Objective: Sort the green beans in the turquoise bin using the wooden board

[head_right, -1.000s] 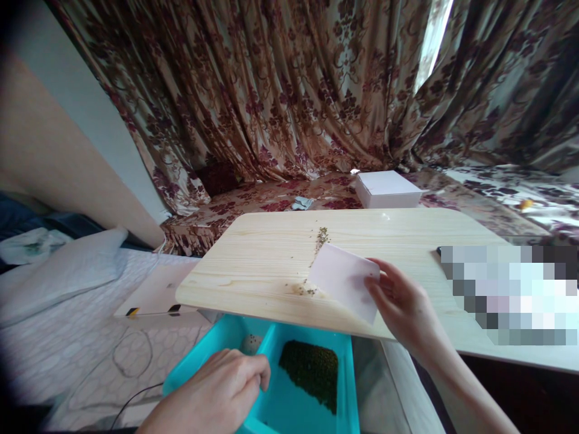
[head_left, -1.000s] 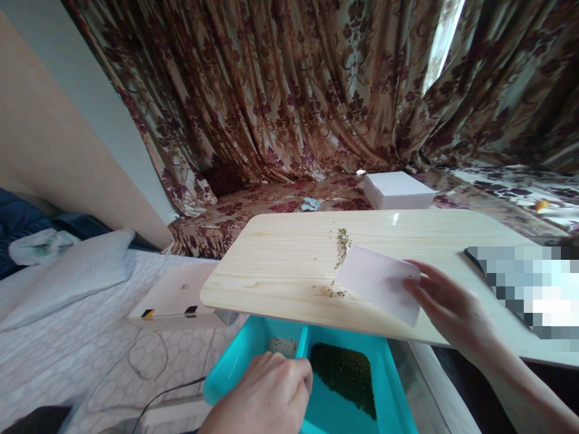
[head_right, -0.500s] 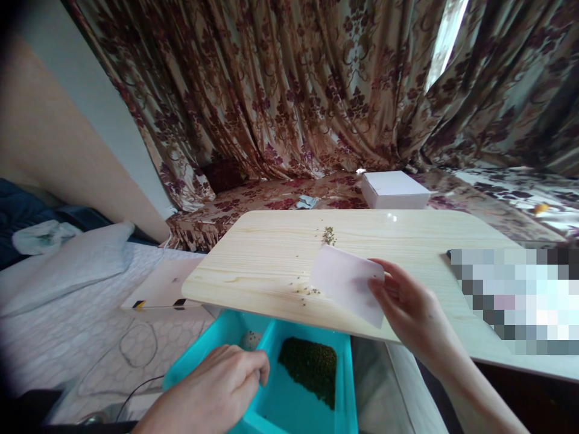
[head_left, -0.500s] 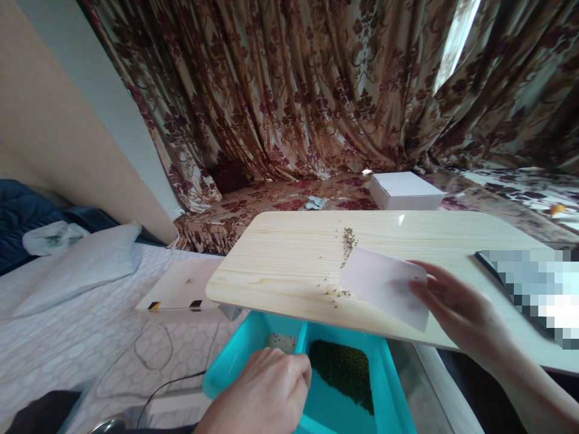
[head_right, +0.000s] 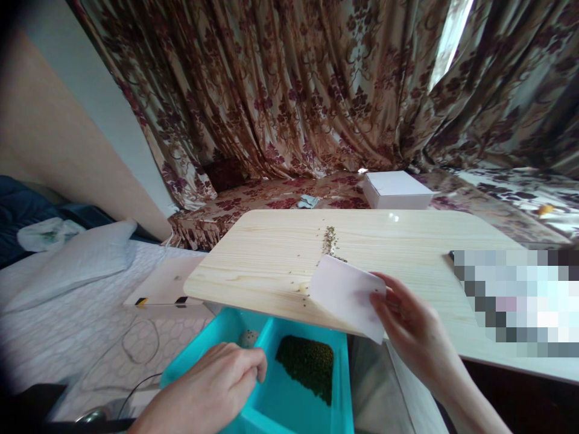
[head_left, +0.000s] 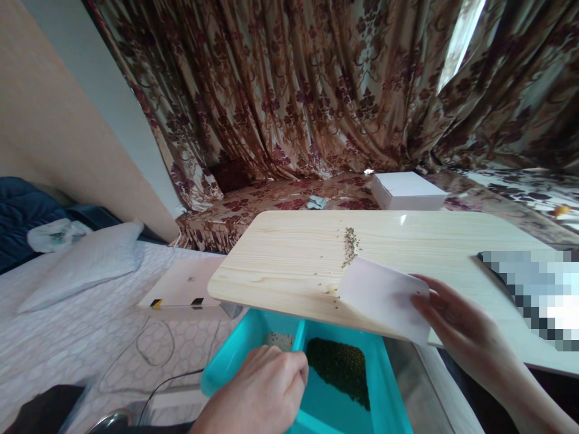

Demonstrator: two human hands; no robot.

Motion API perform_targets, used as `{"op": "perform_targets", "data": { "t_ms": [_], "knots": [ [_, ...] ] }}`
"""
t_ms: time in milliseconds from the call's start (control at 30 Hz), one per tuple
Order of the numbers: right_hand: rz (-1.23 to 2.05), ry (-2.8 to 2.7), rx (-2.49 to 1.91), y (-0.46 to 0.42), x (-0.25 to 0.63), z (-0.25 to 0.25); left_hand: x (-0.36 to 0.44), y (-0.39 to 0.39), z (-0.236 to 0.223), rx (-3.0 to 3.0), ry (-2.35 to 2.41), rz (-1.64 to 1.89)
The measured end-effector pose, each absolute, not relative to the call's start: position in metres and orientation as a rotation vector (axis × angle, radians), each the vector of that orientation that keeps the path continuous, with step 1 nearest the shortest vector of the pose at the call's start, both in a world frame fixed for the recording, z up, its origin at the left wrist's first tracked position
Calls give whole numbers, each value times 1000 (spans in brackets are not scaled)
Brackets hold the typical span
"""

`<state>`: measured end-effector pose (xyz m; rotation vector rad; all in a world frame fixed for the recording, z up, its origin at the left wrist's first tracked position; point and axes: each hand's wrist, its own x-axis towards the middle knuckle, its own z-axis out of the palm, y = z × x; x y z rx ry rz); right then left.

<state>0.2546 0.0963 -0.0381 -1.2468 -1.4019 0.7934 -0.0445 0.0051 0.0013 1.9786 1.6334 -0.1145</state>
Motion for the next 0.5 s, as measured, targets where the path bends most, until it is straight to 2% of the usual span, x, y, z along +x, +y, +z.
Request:
{"op": "perform_targets", "data": {
  "t_ms": [500],
  "knots": [
    [748, -1479, -1254, 108, 244, -39, -45, 5, 3, 1962, 1628, -75]
  ]
}}
